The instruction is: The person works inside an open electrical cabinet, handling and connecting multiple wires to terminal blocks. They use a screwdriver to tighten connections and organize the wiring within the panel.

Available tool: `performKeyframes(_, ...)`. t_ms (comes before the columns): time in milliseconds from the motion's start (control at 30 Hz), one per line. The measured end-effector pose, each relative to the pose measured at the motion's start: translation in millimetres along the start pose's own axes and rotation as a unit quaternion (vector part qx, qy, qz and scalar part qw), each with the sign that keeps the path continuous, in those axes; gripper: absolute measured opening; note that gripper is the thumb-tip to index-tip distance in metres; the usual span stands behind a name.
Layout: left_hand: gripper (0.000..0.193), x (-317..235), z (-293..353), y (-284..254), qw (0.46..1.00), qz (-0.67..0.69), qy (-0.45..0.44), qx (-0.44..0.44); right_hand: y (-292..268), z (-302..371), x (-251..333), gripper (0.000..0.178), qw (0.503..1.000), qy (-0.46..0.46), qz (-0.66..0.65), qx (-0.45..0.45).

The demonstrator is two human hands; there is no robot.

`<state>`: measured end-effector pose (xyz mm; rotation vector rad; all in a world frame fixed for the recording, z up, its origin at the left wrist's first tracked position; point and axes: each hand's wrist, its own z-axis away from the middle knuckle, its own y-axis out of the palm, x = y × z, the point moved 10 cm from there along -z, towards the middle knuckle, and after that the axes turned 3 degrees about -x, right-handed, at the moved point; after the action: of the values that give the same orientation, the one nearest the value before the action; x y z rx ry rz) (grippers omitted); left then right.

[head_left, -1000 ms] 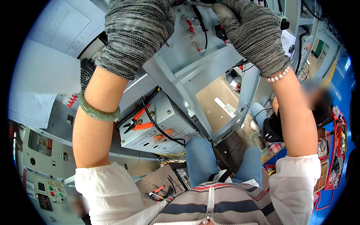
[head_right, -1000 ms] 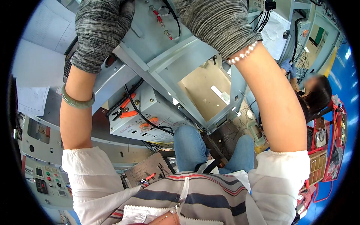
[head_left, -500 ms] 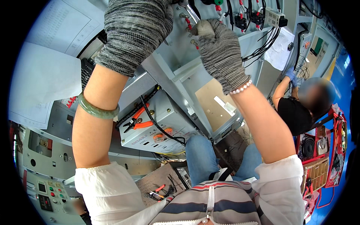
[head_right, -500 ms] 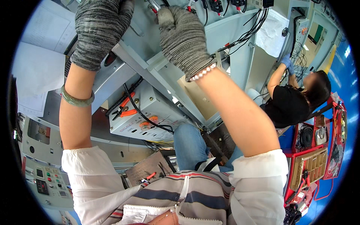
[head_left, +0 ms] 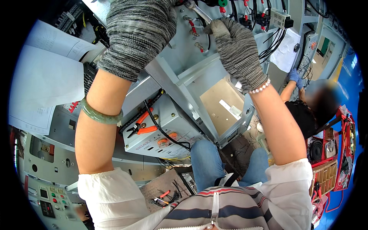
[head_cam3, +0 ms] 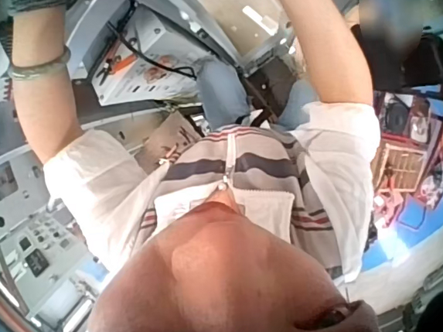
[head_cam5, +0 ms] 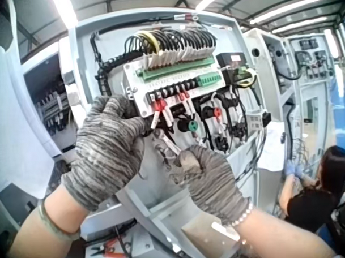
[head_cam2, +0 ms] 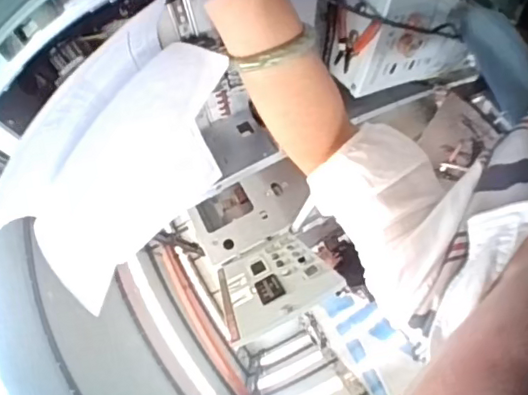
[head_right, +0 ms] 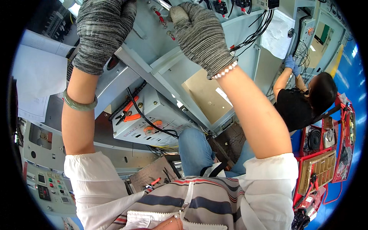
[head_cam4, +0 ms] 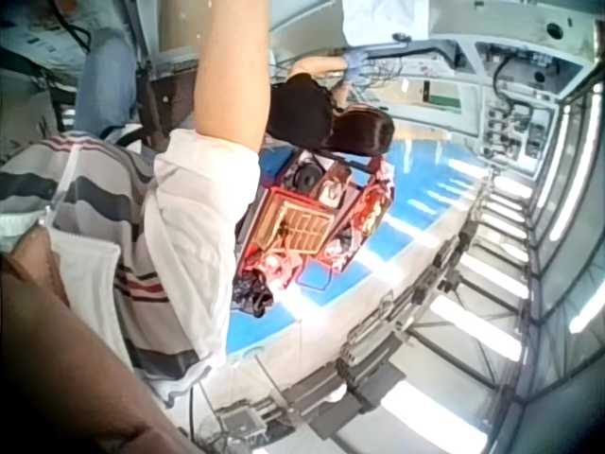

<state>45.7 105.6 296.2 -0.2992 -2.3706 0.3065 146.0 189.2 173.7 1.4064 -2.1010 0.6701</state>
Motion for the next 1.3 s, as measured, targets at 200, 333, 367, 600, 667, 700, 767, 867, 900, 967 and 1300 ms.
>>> performKeyframes(200, 0.029, -1, -2, 4, 0.999, 0.032, 0.007, 0.005, -23, -25, 20, 0.039, 0.989, -0.100, 0.110, 0.024)
performKeyframes(333, 0.029, -1, 2, 1, 1.000, -0.013, 0.014, 0.020, -30, -34, 64, 0.024, 0.969, -0.108, 0.216, 0.050)
performKeyframes(367, 0.029, -1, 1, 2, 1.000, -0.003, 0.017, 0.001, -33, -35, 73, 0.023, 0.946, -0.162, 0.279, 0.031)
performKeyframes(600, 0.030, -2, 0, 1, 1.000, 0.016, 0.015, -0.016, -30, -28, 75, 0.022, 0.918, -0.158, 0.364, 0.006)
performKeyframes(667, 0.030, -4, 0, -3, 1.000, 0.005, 0.016, 0.000, -28, -20, 67, 0.023, 0.933, -0.167, 0.319, -0.019)
performKeyframes(700, 0.031, -6, -1, -4, 1.000, 0.002, 0.017, 0.006, -28, -16, 66, 0.025, 0.936, -0.189, 0.296, -0.041)
performKeyframes(767, 0.030, -2, 1, -1, 1.000, 0.009, 0.008, -0.009, -19, -16, 43, 0.037, 0.953, -0.159, 0.258, -0.029)
performKeyframes(867, 0.029, -1, 0, 0, 1.000, 0.013, 0.016, -0.014, -9, -8, 23, 0.045, 0.982, -0.091, 0.163, -0.033)
performKeyframes(900, 0.028, -2, 1, 0, 1.000, 0.014, 0.022, -0.013, -3, -5, 20, 0.045, 0.988, -0.080, 0.132, -0.031)
performKeyframes(967, 0.028, -2, 1, 4, 1.000, 0.007, 0.019, -0.006, 6, 0, 14, 0.047, 0.995, -0.067, 0.053, -0.047)
performKeyframes(1300, 0.027, -2, 1, 2, 1.000, -0.012, 0.008, -0.006, 62, 45, -10, 0.043, 0.947, 0.195, -0.249, 0.060)
